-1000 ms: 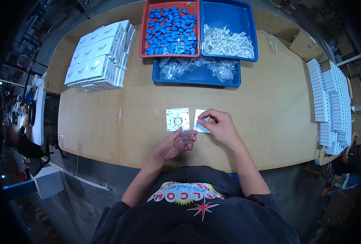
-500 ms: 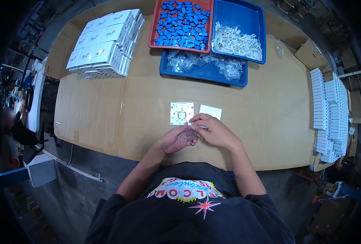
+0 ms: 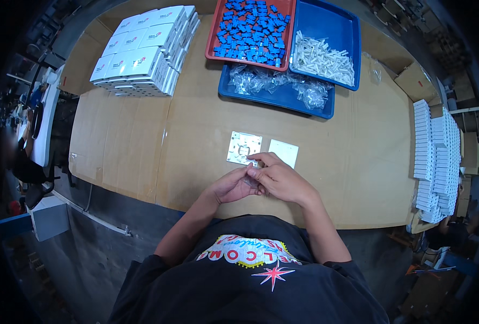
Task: The person opens a white box, removes a white plate and a small bag, and takes a white pin from a blue tray. They place the pin into the bag, insert a blue component from a red tray into the plate, and return both items to the box.
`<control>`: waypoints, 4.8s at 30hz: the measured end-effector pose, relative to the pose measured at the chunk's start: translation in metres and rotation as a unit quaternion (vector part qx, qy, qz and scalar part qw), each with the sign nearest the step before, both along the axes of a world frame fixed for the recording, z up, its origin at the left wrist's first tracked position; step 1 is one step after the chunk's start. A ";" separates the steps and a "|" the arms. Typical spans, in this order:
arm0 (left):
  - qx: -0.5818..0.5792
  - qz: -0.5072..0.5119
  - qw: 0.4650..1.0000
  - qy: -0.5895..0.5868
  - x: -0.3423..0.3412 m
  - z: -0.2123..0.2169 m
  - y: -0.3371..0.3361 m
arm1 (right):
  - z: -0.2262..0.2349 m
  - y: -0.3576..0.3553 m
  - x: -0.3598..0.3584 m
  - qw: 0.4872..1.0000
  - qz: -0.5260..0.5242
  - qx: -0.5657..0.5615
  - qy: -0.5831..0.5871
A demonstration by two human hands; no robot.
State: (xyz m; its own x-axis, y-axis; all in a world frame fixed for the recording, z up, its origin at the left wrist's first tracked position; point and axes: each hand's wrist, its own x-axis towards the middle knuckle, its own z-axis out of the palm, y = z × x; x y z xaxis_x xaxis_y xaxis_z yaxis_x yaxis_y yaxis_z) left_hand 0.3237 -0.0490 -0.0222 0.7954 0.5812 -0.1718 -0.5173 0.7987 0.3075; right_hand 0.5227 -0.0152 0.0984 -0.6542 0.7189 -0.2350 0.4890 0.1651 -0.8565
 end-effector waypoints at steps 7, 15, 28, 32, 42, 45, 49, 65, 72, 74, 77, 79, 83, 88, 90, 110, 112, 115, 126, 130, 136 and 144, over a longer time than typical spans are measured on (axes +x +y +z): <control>-0.025 0.002 0.999 0.048 0.002 0.001 -0.002 | -0.008 -0.007 -0.007 1.000 0.017 -0.013 0.007; 0.022 -0.049 0.998 0.020 0.002 -0.001 0.001 | -0.019 -0.006 0.001 0.998 0.018 -0.019 0.056; -0.008 -0.066 0.995 -0.068 0.000 -0.003 0.000 | 0.036 0.158 0.105 0.921 -0.326 0.206 -0.050; 0.001 -0.043 0.999 -0.027 0.000 0.003 0.000 | 0.028 0.248 0.157 0.850 -0.419 0.313 -0.059; 0.008 -0.036 0.999 -0.014 -0.002 0.005 0.002 | 0.000 0.326 0.182 0.794 -0.374 0.402 -0.260; 0.011 -0.035 0.999 0.002 0.000 0.012 0.003 | -0.004 0.332 0.188 0.797 -0.415 0.369 -0.239; 0.005 -0.027 0.999 0.025 -0.001 0.016 0.001 | -0.009 0.333 0.186 0.800 -0.393 0.390 -0.230; -0.022 -0.009 0.998 -0.063 0.001 0.003 0.002 | 0.015 0.155 0.095 0.833 -0.399 -0.103 0.371; -0.028 -0.018 0.999 -0.013 0.002 0.009 0.009 | -0.021 0.019 0.043 0.904 -0.329 -0.181 0.202; -0.031 -0.018 0.999 -0.018 0.003 0.008 0.007 | -0.020 0.005 0.036 0.921 -0.308 -0.147 0.186; -0.032 -0.015 0.999 -0.018 0.004 0.004 0.005 | -0.007 -0.004 0.024 0.952 -0.260 -0.065 0.148; -0.034 -0.007 0.999 -0.010 0.002 0.003 0.003 | 0.010 0.000 0.018 0.965 -0.228 -0.022 0.126; -0.009 -0.006 1.000 0.001 0.004 0.006 0.004 | 0.025 0.011 0.018 0.991 -0.136 -0.002 -0.004; 0.009 0.006 1.000 -0.004 0.005 0.007 0.003 | 0.020 0.021 0.016 0.997 -0.066 0.017 0.027; 0.009 0.011 1.000 -0.002 0.004 0.006 0.003 | 0.022 0.023 0.011 0.997 -0.073 -0.004 -0.023; 0.022 0.026 0.999 0.006 0.004 0.006 0.000 | 0.001 0.017 0.013 0.994 0.015 -0.079 0.078; 0.018 0.029 0.999 0.002 0.004 0.007 0.001 | 0.000 0.016 0.012 0.994 0.013 -0.082 0.076; 0.026 0.021 0.999 0.004 0.003 0.008 0.001 | 0.001 0.015 0.011 0.997 0.030 -0.024 0.070; 0.026 0.030 0.999 0.015 0.003 -0.002 -0.001 | 0.007 0.011 0.002 0.998 0.042 0.028 -0.039; 0.014 0.047 0.997 0.060 0.005 0.010 -0.002 | 0.001 0.004 -0.002 0.998 0.046 0.015 -0.040; 0.004 0.034 0.999 -0.008 0.004 0.003 -0.002 | 0.008 0.007 -0.005 0.999 0.029 0.021 -0.039; 0.021 0.031 0.999 0.007 0.005 -0.002 -0.001 | 0.003 0.008 -0.008 0.999 0.026 0.009 -0.030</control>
